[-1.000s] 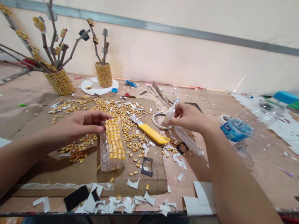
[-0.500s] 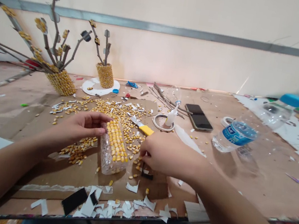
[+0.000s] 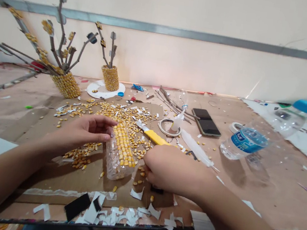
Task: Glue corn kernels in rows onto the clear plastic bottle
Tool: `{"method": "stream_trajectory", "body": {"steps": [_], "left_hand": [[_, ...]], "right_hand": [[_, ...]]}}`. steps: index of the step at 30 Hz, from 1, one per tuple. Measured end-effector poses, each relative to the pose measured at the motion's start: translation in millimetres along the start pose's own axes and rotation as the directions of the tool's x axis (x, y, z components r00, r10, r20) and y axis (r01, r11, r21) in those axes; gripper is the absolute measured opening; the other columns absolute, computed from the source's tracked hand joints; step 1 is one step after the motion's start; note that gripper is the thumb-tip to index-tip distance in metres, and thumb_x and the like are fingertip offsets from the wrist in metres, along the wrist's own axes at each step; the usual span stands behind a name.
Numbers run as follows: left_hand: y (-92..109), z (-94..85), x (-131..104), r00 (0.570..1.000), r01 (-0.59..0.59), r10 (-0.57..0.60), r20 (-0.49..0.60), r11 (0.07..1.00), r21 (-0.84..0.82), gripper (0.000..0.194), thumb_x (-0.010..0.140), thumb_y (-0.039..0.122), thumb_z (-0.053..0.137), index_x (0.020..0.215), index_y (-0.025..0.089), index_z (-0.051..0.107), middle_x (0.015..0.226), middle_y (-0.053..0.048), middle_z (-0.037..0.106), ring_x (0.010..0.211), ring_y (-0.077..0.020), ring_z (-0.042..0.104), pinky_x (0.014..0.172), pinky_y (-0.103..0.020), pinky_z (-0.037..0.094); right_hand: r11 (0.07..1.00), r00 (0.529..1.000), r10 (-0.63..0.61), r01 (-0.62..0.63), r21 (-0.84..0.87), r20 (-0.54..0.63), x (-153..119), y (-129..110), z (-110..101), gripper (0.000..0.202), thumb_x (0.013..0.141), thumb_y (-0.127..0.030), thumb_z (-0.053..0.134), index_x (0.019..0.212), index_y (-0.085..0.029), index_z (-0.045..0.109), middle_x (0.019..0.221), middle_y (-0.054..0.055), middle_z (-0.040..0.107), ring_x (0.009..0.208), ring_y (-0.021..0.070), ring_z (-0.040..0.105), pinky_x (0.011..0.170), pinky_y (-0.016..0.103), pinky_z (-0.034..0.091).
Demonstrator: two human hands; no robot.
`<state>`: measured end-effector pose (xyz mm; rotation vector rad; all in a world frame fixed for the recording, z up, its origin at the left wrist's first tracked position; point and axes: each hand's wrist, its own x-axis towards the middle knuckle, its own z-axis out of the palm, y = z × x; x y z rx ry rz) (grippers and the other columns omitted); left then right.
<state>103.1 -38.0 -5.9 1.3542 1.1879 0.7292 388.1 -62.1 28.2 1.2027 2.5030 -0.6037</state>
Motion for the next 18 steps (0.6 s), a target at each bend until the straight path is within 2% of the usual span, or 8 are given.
{"method": "stream_trajectory", "body": {"steps": [3,5,6,8,11,12,15,18], "left_hand": [[0,1.3,-2,0.997,-0.066,0.069,-0.026,0.992,0.112,0.048,0.08,0.041,0.087,0.117,0.015,0.071,0.102,-0.008,0.076,0.094,-0.0226,0.072,0.09,-0.044,0.059],[1,3.0,-4,0.983,-0.15,0.172,-0.069,0.957,0.249,0.042,0.086,0.042,0.08,0.117,0.015,0.072,0.108,-0.011,0.077,0.099,-0.0251,0.072,0.092,-0.046,0.059],[2,4.2,-5,0.962,-0.207,0.253,-0.099,0.921,0.331,0.038,0.089,0.041,0.077,0.116,0.015,0.072,0.111,-0.012,0.077,0.101,-0.0257,0.072,0.093,-0.047,0.058],[5,7.3,-9,0.883,-0.331,0.447,-0.143,0.809,0.485,0.028,0.094,0.037,0.073,0.114,0.017,0.073,0.112,-0.011,0.076,0.103,-0.0248,0.072,0.095,-0.046,0.057],[10,14.5,-18,0.73,-0.503,0.673,-0.118,0.647,0.573,0.014,0.098,0.026,0.069,0.109,0.02,0.075,0.104,-0.006,0.076,0.096,-0.0197,0.071,0.09,-0.037,0.057],[12,17.9,-21,0.698,-0.553,0.71,-0.096,0.619,0.558,0.012,0.099,0.023,0.068,0.108,0.021,0.075,0.101,-0.005,0.076,0.093,-0.0179,0.071,0.086,-0.033,0.058],[18,31.3,-30,0.673,-0.661,0.739,0.006,0.598,0.453,0.01,0.098,0.02,0.072,0.107,0.022,0.076,0.091,-0.001,0.079,0.08,-0.0143,0.073,0.074,-0.026,0.057],[20,46.2,-34,0.673,-0.702,0.735,0.082,0.6,0.383,0.005,0.096,0.019,0.078,0.101,0.021,0.077,0.084,0.0,0.082,0.073,-0.0128,0.075,0.069,-0.022,0.057]], "right_hand": [[0.992,1.0,-0.024,0.026,0.122,-0.016,-18,8,-12,0.01,0.082,-0.016,0.066,0.074,-0.02,0.07,0.067,0.0,0.069,0.056,0.0136,0.055,0.052,0.027,0.032],[0.977,0.996,-0.066,0.077,0.197,-0.059,-28,15,-18,0.009,0.082,-0.017,0.067,0.076,-0.022,0.07,0.069,-0.002,0.069,0.057,0.0123,0.057,0.051,0.024,0.035],[0.964,0.988,-0.104,0.127,0.233,-0.111,-31,18,-20,0.009,0.082,-0.015,0.067,0.076,-0.022,0.07,0.069,-0.003,0.07,0.058,0.0116,0.058,0.053,0.023,0.038],[0.915,0.945,-0.203,0.276,0.293,-0.255,-33,22,-20,0.01,0.084,-0.013,0.067,0.079,-0.021,0.072,0.071,-0.003,0.072,0.061,0.0106,0.061,0.057,0.022,0.043],[0.799,0.796,-0.3,0.51,0.317,-0.526,-26,18,-14,0.01,0.094,-0.019,0.07,0.087,-0.019,0.076,0.072,-0.002,0.074,0.061,0.0096,0.063,0.058,0.02,0.047],[0.766,0.736,-0.299,0.564,0.307,-0.608,-22,15,-11,0.011,0.097,-0.021,0.069,0.089,-0.018,0.076,0.071,-0.001,0.075,0.06,0.0092,0.064,0.058,0.02,0.047],[0.705,0.613,-0.298,0.658,0.263,-0.732,-10,2,-3,0.011,0.1,-0.013,0.065,0.1,-0.015,0.076,0.081,0.002,0.08,0.069,0.0098,0.072,0.067,0.019,0.054],[0.722,0.505,-0.322,0.678,0.137,-0.801,0,-8,5,0.011,0.1,-0.009,0.065,0.099,-0.014,0.074,0.08,0.002,0.079,0.067,0.0096,0.071,0.066,0.019,0.052]]}}
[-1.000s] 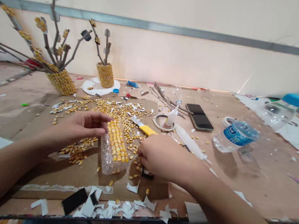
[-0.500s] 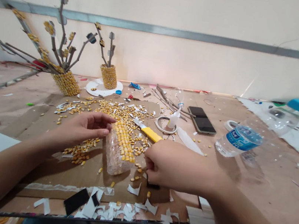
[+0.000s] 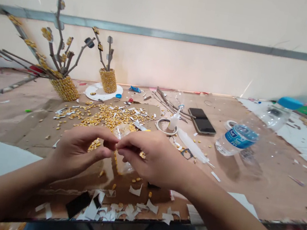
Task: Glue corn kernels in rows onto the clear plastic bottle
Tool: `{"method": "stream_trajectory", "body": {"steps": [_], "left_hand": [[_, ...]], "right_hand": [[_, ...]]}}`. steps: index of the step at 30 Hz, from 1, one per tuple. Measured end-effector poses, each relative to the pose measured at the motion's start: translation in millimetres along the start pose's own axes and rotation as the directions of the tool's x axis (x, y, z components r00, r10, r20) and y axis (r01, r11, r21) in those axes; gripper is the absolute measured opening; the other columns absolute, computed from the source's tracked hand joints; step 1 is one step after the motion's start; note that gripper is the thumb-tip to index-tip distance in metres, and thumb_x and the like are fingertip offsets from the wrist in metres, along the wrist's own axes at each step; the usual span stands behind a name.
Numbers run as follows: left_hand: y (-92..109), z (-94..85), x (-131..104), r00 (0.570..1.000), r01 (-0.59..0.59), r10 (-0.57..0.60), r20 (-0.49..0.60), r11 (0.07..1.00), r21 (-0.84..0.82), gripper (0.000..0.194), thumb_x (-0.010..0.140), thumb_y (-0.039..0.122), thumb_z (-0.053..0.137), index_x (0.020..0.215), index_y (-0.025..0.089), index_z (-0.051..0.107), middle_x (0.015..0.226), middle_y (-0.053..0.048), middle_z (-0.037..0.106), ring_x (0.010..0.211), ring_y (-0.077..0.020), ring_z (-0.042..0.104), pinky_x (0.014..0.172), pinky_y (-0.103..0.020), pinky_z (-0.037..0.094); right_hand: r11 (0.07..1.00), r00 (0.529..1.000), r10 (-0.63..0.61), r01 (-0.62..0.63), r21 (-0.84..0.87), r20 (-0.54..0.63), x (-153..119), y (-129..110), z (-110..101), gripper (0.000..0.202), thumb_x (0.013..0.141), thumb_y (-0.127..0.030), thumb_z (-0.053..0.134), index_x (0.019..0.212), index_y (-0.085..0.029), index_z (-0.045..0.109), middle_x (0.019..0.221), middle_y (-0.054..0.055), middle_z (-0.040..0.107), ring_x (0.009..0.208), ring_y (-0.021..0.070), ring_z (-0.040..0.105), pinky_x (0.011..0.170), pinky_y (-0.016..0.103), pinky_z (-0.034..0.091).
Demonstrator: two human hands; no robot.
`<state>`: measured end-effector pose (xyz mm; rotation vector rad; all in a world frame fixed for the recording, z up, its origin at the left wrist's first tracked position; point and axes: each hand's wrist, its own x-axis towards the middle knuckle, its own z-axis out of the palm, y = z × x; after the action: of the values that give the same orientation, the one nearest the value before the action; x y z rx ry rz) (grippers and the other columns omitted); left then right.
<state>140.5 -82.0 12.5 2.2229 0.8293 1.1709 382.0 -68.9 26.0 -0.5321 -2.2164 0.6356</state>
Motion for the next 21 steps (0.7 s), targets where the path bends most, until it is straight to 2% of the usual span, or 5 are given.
{"method": "stream_trajectory", "body": {"steps": [6,10,13,17,21], "left_hand": [[-1,12.3,-3,0.997,-0.057,0.061,-0.045,0.995,0.084,0.006,0.096,0.014,0.076,0.097,0.019,0.077,0.083,-0.001,0.081,0.069,-0.0124,0.075,0.066,-0.021,0.056],[-4,9.9,-1,0.999,-0.02,0.024,-0.024,0.99,0.139,0.008,0.098,0.013,0.071,0.095,0.02,0.073,0.081,0.001,0.077,0.071,-0.012,0.072,0.068,-0.022,0.054],[-7,8.1,0,0.999,0.035,-0.04,0.037,0.991,0.126,0.01,0.101,0.016,0.066,0.093,0.021,0.068,0.091,-0.001,0.078,0.085,-0.0144,0.073,0.077,-0.025,0.055],[-14,6.8,-1,0.984,0.144,-0.146,0.099,0.989,0.036,0.013,0.104,0.02,0.06,0.093,0.022,0.066,0.103,-0.004,0.078,0.1,-0.0181,0.074,0.09,-0.033,0.057],[-14,4.4,-1,0.97,0.221,-0.223,0.096,0.975,0.034,0.013,0.103,0.024,0.062,0.094,0.022,0.07,0.098,-0.006,0.079,0.095,-0.0208,0.075,0.087,-0.036,0.057]], "right_hand": [[0.989,0.992,-0.049,0.033,-0.142,-0.115,1,7,11,0.011,0.1,-0.014,0.068,0.09,-0.015,0.073,0.075,0.001,0.076,0.063,0.0095,0.064,0.063,0.02,0.046],[0.973,0.989,0.145,-0.146,-0.179,-0.019,0,13,-26,0.024,0.103,-0.029,0.062,0.084,-0.018,0.073,0.068,-0.001,0.071,0.058,0.0103,0.059,0.058,0.023,0.042],[0.786,0.827,0.554,-0.479,-0.392,0.1,-2,24,-65,0.034,0.102,-0.038,0.058,0.076,-0.021,0.073,0.062,-0.001,0.067,0.054,0.0124,0.053,0.053,0.026,0.038],[0.552,0.572,0.794,-0.536,-0.638,0.206,-3,42,-82,0.022,0.093,-0.038,0.068,0.085,-0.023,0.081,0.081,0.004,0.079,0.068,0.0198,0.068,0.06,0.03,0.041],[0.506,0.538,0.816,-0.491,-0.709,0.211,1,53,-58,0.019,0.088,-0.039,0.072,0.087,-0.022,0.081,0.087,0.008,0.08,0.076,0.0247,0.071,0.062,0.032,0.039]]}}
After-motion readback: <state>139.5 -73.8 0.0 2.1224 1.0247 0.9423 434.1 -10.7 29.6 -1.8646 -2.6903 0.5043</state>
